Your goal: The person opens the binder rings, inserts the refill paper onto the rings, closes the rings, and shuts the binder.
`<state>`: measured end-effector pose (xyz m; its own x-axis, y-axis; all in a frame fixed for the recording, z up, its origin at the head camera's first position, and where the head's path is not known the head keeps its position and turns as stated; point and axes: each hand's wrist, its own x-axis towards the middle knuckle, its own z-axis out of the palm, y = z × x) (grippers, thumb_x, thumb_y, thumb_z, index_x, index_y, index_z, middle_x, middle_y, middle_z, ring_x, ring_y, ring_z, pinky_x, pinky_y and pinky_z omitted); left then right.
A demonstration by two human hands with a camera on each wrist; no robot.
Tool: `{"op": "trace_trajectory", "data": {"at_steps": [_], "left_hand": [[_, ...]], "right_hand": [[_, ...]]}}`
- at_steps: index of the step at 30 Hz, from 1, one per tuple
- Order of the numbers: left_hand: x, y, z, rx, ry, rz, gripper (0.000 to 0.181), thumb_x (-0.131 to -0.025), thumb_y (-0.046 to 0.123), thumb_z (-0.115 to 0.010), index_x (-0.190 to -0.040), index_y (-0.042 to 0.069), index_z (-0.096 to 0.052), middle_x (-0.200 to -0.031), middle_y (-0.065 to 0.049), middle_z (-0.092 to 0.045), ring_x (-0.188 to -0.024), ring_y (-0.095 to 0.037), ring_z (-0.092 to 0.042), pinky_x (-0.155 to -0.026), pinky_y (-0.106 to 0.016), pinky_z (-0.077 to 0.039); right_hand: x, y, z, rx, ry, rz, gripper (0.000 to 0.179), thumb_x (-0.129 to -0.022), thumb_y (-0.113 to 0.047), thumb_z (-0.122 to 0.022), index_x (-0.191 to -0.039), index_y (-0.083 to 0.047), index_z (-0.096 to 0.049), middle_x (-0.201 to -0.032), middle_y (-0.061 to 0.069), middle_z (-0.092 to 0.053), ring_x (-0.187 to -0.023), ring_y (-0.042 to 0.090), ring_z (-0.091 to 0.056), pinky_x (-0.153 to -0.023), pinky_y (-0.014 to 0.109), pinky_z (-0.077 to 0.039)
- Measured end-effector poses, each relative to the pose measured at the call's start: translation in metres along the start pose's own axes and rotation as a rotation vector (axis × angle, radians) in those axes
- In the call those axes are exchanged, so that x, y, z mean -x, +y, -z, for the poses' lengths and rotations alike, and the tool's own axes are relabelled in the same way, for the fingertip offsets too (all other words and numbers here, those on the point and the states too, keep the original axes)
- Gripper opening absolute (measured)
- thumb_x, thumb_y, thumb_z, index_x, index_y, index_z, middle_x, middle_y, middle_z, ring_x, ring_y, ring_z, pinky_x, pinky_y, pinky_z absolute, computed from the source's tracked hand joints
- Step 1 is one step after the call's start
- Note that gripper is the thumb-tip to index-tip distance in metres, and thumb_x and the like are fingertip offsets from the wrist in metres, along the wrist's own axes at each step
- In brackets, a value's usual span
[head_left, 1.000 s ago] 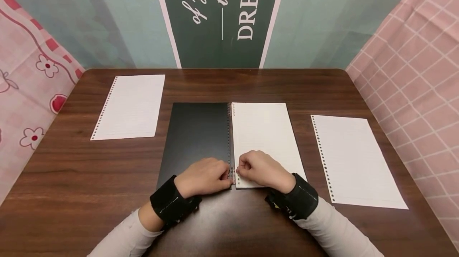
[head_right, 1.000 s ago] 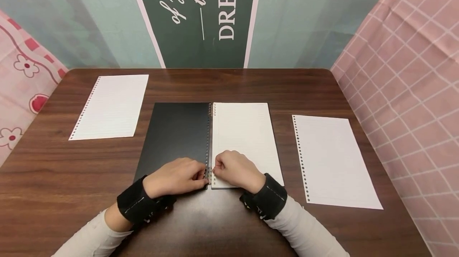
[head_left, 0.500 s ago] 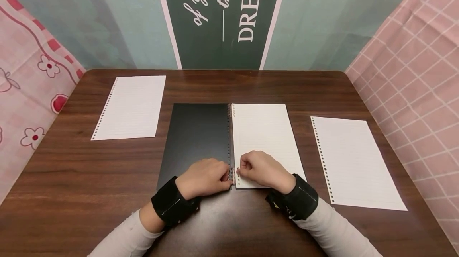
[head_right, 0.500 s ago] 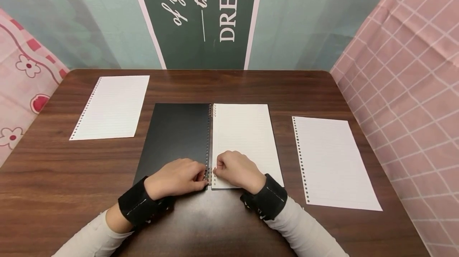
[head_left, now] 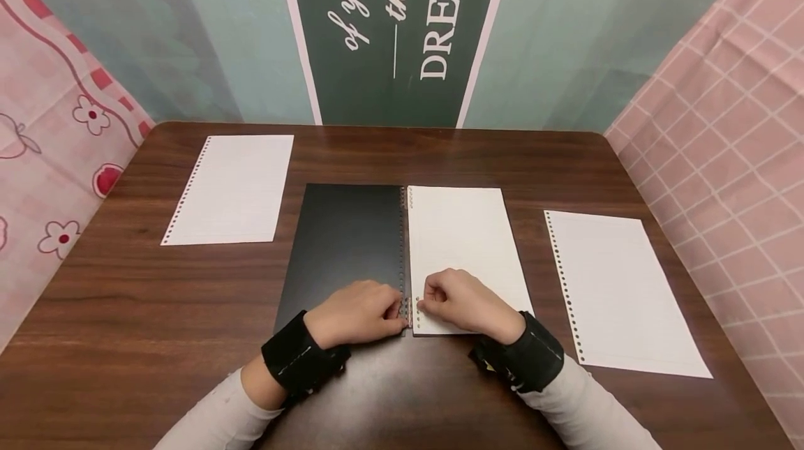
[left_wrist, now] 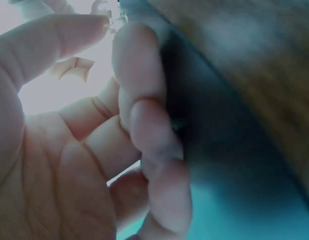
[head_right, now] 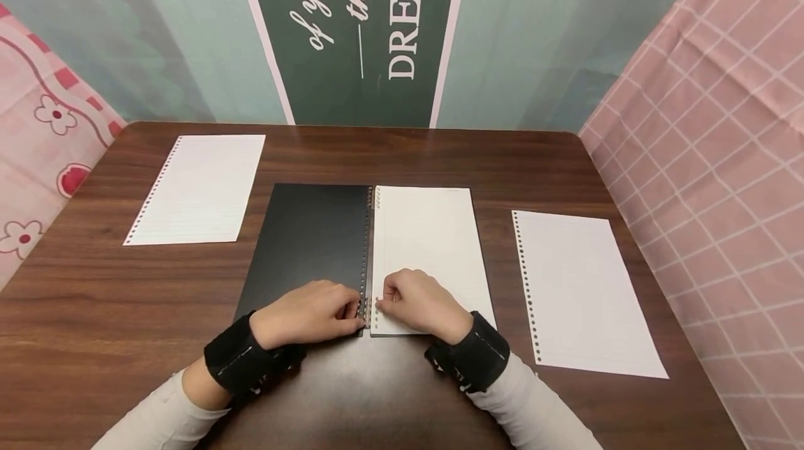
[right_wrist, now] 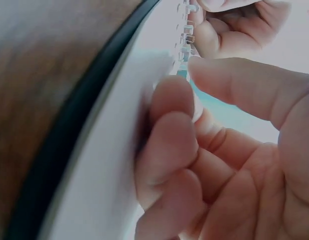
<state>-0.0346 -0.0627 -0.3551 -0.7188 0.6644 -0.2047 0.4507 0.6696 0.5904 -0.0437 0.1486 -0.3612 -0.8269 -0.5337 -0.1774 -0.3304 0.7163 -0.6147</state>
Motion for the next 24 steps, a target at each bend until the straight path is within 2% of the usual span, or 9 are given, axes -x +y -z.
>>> {"op": "trace_trajectory", "data": {"at_steps": [6, 11, 18, 24], "left_hand": [[-0.003, -0.002, -0.001, 0.044, -0.021, -0.014, 0.032, -0.09, 0.024, -0.066, -0.062, 0.019, -0.052, -0.057, 0.011, -0.044, -0.052, -0.004, -0.043, -0.055, -0.021, -0.036], [-0.003, -0.001, 0.0, 0.034, -0.027, -0.028, 0.032, -0.09, 0.023, -0.067, -0.063, 0.019, -0.052, -0.057, 0.011, -0.044, -0.053, -0.004, -0.043, -0.055, -0.021, -0.036], [0.002, 0.004, 0.011, 0.013, -0.095, 0.017, 0.032, -0.09, 0.032, -0.07, -0.065, 0.02, -0.054, -0.059, 0.011, -0.046, -0.056, -0.005, -0.045, -0.053, -0.022, -0.035], [0.001, 0.006, 0.017, -0.037, -0.058, 0.01, 0.035, -0.092, 0.031, -0.067, -0.062, 0.02, -0.052, -0.056, 0.011, -0.042, -0.053, -0.005, -0.042, -0.05, -0.022, -0.032]], "right_hand": [[0.004, 0.001, 0.002, -0.001, -0.015, 0.011, 0.022, -0.088, -0.014, -0.069, -0.069, -0.014, -0.058, -0.057, -0.012, -0.043, -0.057, 0.001, -0.041, -0.056, 0.019, -0.035], [0.004, 0.003, 0.004, -0.045, -0.004, 0.019, 0.019, -0.088, -0.012, -0.067, -0.07, -0.014, -0.061, -0.058, -0.011, -0.047, -0.057, 0.0, -0.043, -0.057, 0.018, -0.036], [0.006, 0.01, 0.009, -0.09, 0.014, 0.008, 0.016, -0.091, -0.013, -0.064, -0.075, -0.013, -0.064, -0.061, -0.01, -0.053, -0.057, 0.0, -0.045, -0.058, 0.019, -0.039], [0.011, 0.016, 0.022, -0.061, 0.065, -0.051, 0.017, -0.093, -0.014, -0.064, -0.075, -0.013, -0.064, -0.058, -0.008, -0.055, -0.053, 0.004, -0.047, -0.057, 0.021, -0.038]]}}
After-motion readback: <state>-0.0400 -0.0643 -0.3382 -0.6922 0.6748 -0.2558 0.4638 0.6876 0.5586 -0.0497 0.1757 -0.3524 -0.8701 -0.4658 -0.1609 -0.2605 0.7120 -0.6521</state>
